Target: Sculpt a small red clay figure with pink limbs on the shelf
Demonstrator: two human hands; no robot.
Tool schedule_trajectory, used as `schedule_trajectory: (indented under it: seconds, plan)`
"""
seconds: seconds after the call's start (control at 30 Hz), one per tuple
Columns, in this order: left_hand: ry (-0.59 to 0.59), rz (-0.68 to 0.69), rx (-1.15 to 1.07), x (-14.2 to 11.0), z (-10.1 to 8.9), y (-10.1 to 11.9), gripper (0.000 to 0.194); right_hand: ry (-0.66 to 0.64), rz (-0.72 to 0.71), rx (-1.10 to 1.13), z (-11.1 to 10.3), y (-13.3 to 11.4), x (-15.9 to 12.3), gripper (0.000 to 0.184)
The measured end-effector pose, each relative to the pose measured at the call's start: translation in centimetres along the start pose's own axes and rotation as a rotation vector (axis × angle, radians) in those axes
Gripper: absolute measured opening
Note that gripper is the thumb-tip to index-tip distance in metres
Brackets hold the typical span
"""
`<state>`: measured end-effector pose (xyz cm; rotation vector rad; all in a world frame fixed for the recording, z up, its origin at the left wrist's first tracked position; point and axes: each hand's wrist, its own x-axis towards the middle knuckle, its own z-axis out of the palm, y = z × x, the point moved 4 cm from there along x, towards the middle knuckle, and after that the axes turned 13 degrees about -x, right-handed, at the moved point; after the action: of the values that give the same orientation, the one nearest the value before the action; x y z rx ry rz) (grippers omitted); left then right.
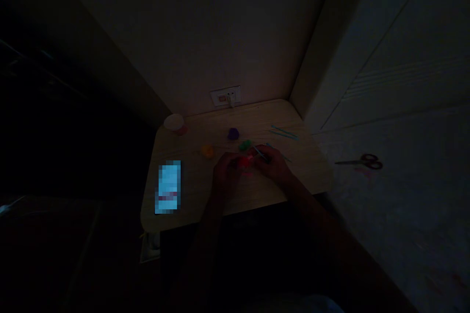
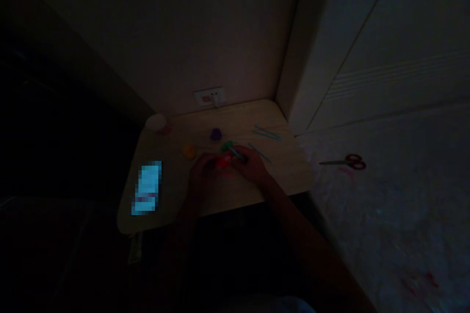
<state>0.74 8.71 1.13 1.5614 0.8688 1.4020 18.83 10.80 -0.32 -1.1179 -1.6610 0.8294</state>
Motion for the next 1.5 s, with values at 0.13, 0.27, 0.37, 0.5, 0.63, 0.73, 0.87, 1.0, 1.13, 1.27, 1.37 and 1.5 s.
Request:
schedule_trajectory:
  seconds: [0.13, 0.27, 0.37, 0.5, 0.63, 0.73, 0.87, 1.0, 1.13, 1.27, 1.37, 1.5]
  plan:
    - [0.0, -0.016, 0.022, -0.1, 0.0, -0.1, 0.019, -0.004, -0.01, -0.012, 0.1, 0.0, 0.0, 0.023]
    - [0.002, 0.005, 0.058, 0.0, 0.0, 0.0, 0.018, -0.019, -0.018, -0.033, 0.2, -0.1, -0.1, 0.023]
    - [-0.008, 0.023, 0.078, 0.0, 0.0, 0.2, 0.016, -0.017, -0.032, -0.079, 0.3, -0.1, -0.2, 0.021]
    - [-0.028, 0.022, 0.091, 0.1, 0.1, 0.4, 0.016, 0.009, -0.043, -0.163, 0.2, -0.2, -0.3, 0.022]
    - [-0.034, 0.023, 0.105, 0.0, 0.0, 0.1, 0.016, -0.006, -0.093, -0.229, 0.2, -0.7, -0.5, 0.023]
    - [-0.044, 0.03, 0.111, -0.1, -0.1, -0.2, 0.016, -0.02, -0.143, -0.27, 0.1, -1.3, -0.5, 0.022]
    - [-0.067, 0.052, 0.12, -0.1, -0.1, -0.2, 0.014, -0.042, -0.178, -0.341, 0.2, -1.6, -0.6, 0.022]
    - [-0.087, 0.058, 0.156, 0.0, 0.1, 0.1, 0.013, -0.025, -0.158, -0.417, 0.3, -1.4, -0.7, 0.023]
    - [-0.089, 0.034, 0.146, 0.0, 0.4, 0.4, 0.012, -0.022, -0.137, -0.388, 0.4, -1.3, -0.7, 0.019]
    - [-0.084, 0.002, 0.109, 0.0, 0.3, 0.4, 0.014, -0.025, -0.109, -0.341, 0.3, -1.1, -0.5, 0.016]
    - [-0.09, -0.009, 0.119, 0.0, 0.2, 0.3, 0.015, -0.016, -0.082, -0.313, 0.0, -1.0, -0.4, 0.014]
    - [-0.093, 0.006, 0.124, 0.0, 0.0, 0.1, 0.015, -0.029, -0.088, -0.244, -0.1, -1.2, -0.4, 0.017]
